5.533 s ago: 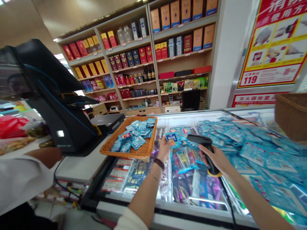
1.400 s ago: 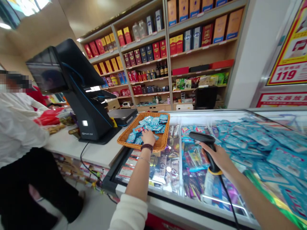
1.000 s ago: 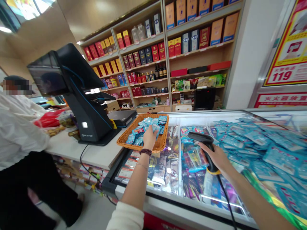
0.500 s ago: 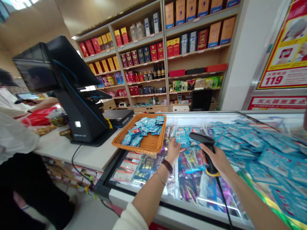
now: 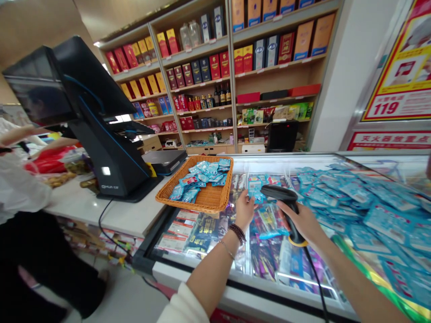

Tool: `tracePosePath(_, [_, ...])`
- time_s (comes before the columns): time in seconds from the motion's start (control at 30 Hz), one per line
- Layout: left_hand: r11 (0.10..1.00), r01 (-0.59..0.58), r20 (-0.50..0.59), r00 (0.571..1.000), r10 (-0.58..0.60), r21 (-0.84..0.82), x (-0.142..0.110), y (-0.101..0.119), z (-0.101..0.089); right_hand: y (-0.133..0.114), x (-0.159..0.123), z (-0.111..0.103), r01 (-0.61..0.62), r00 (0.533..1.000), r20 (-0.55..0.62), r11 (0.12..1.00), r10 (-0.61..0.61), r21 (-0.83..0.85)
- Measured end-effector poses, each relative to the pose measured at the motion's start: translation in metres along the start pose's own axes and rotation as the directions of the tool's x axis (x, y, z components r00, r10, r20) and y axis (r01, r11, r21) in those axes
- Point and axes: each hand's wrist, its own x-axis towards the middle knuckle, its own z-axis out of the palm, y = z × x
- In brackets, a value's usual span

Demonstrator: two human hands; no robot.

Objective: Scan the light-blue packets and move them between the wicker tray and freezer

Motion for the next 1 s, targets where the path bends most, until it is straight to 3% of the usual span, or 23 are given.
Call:
tracePosePath(0.33, [0.999,-0.047,-0.006,0.999,0.047,-0.008,0.005,-0.007,0.000,0.003,0.001,-0.001,0.014,1.000,0.022,1.000,-0.014,0.006])
tracePosePath(0.57, [0.994,-0.105,0.058,0.993,0.106,-0.016,-0.002,0.007,0.000,0.000,0.000,-0.014,0.004,1.000,-0.031,0.997,-0.002,0.080])
tracePosePath(0.67, [0.993,-0.110,0.088,0.991,0.106,0.047,-0.002,0.013,0.004,-0.004,-0.005,-0.038,0.025,0.991,-0.135,0.990,-0.007,0.137])
tracePosePath(0.77, [0.993,-0.097,0.161,0.983,0.085,0.072,0.001,0.016,0.017,-0.005,-0.014,-0.075,0.044,0.961,-0.276,0.986,0.002,0.161])
tracePosePath(0.87, [0.993,-0.100,0.252,0.964,0.081,0.063,0.004,0.017,0.045,-0.006,-0.028,-0.120,0.034,0.911,-0.412,0.992,0.020,0.123])
tracePosePath(1.0, [0.996,-0.079,0.342,0.938,0.060,0.041,0.003,0.017,0.099,-0.007,-0.053,-0.171,0.018,0.834,-0.552,0.997,0.030,0.081])
